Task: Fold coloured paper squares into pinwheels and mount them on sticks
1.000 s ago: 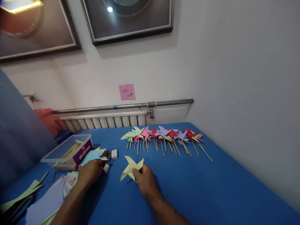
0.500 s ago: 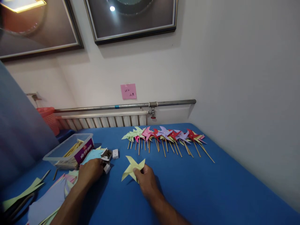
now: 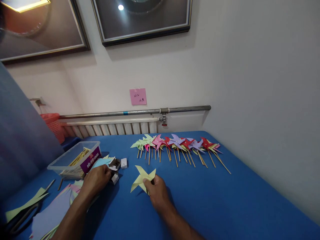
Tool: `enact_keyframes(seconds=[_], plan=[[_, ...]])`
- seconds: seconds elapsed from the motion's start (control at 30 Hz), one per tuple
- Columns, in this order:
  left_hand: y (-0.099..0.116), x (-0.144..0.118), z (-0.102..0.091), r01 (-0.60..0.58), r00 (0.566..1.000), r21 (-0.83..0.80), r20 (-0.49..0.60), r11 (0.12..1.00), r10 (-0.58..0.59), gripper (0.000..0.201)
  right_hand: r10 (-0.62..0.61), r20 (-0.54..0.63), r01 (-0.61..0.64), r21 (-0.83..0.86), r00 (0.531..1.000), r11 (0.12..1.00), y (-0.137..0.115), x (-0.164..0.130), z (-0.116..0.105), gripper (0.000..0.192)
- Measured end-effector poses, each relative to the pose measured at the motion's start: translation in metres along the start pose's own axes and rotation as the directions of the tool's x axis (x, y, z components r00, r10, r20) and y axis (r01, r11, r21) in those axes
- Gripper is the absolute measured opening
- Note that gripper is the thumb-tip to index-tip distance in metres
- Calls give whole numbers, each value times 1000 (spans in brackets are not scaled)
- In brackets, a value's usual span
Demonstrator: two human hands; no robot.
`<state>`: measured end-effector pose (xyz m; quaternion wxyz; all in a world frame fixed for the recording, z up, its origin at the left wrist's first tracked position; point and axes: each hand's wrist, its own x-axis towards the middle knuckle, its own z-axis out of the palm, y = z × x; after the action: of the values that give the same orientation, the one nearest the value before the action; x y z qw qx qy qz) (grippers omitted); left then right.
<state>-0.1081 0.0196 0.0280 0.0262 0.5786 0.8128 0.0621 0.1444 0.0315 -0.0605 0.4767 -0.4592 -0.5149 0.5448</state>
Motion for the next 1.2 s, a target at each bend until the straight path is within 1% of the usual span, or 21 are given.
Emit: enact_keyframes(seconds=[0.23,0.47,0.7,0.8,0.87,0.93,0.97,1.03,1.07,1.1,1.13,1.2], plan=[[-1,1,0,-28,998,-113,-60,993,22,17,-11,1,11,-1,1000,1000,0,-1,0,34],[-5,4,5,-15,999,-165,-36,986,9,15,-2,-12,2,3,1000,1000,1,0,0,36],[-13,8,13,-50,998,-226,-34,973,43,15,-3,-10,3,-1,1000,1000,-2,0,0,37],[-16,11,15,-67,997,-266,-63,962,52,17,-10,-10,10,2,1000,1000,1,1,0,37],[-14,13,16,-100,992,-342,-103,934,68,17,-16,-8,16,6,1000,1000,2,1,0,37],[-6,11,19,-151,987,-478,-118,865,107,18,-19,-7,19,12,1000,1000,3,1,0,35],[0,9,21,-182,983,-556,-109,811,146,19,-18,-5,18,16,1000,1000,3,1,0,35],[14,2,25,-232,966,-668,-76,707,246,19,-16,-5,16,22,1000,1000,3,1,0,35],[22,-3,28,-274,946,-692,-69,668,316,18,-15,-11,15,20,1000,1000,3,1,0,35],[29,-7,30,-305,926,-700,-61,645,372,16,-14,-18,14,14,1000,1000,2,1,0,35],[36,-11,33,-324,910,-693,-43,644,413,16,-13,-28,13,5,1000,1000,2,1,0,35],[46,-17,39,-364,886,-614,5,700,464,16,-12,-47,12,-1,999,1000,0,2,0,36]])
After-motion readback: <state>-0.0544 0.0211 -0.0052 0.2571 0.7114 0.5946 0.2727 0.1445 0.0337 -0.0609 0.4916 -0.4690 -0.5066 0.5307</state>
